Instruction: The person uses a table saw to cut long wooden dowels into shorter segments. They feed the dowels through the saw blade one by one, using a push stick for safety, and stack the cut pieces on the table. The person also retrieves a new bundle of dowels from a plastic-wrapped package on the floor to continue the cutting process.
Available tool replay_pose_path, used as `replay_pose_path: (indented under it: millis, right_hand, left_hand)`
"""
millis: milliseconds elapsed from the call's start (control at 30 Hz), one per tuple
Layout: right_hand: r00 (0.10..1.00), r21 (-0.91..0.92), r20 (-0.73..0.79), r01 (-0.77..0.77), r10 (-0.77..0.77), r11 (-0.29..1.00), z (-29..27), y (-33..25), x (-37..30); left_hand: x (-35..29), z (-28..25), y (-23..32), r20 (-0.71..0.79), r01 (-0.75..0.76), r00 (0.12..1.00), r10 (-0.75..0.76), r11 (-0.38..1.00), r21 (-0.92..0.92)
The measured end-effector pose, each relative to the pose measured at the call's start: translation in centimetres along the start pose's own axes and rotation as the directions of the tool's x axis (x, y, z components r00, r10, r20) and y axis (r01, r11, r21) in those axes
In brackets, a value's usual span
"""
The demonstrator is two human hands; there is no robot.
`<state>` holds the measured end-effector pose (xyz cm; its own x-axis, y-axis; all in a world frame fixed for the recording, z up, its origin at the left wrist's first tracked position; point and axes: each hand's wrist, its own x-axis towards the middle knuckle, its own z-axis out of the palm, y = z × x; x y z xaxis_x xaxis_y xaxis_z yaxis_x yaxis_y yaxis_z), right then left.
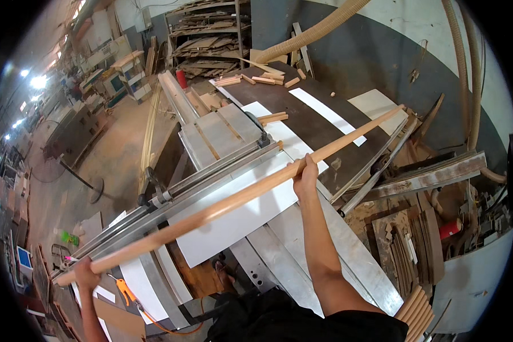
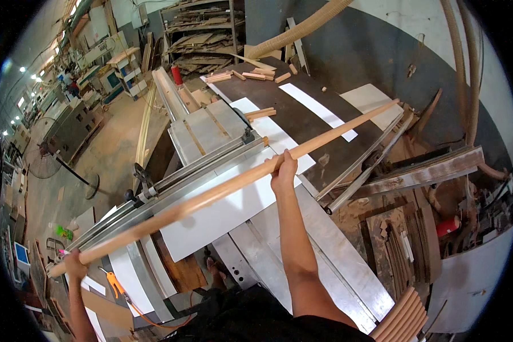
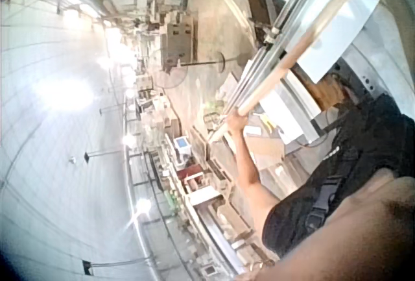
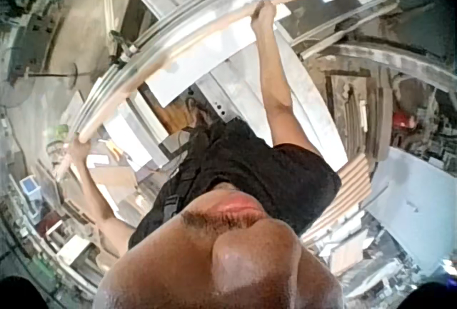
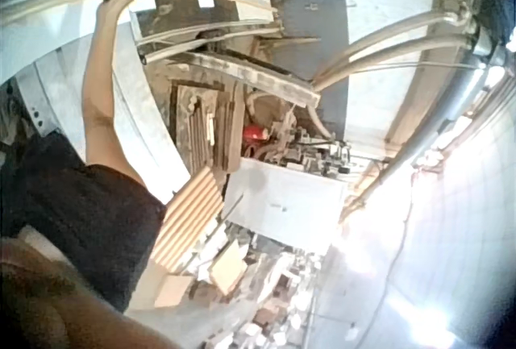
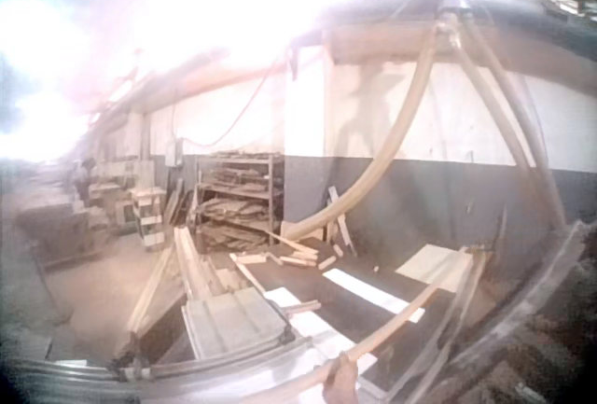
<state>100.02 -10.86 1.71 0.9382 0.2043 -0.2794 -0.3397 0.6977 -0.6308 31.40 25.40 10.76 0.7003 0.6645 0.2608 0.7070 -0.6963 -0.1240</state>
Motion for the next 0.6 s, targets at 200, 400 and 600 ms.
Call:
replay_pose_path:
  millis: [200,400,600]
  right_hand:
    - [0.981,-0.236,-0.155,-0.147,0.112,0.961,-6.5,4.5,5.5]
    - [0.979,-0.588,-0.162,-0.194,0.120,0.785,-10.3,8.8,2.0]
    - [0.951,-0.751,-0.145,-0.286,0.273,0.596,-5.9,12.6,-5.1]
  left_hand:
    - [-8.4,6.8,9.3,0.105,0.144,0.986,-0.131,0.981,-0.127]
    - [-1.5,9.9,26.4,0.343,0.127,0.939,0.014,0.914,-0.385]
    - [9.0,14.6,40.9,0.347,-0.059,0.883,0.317,0.807,-0.588]
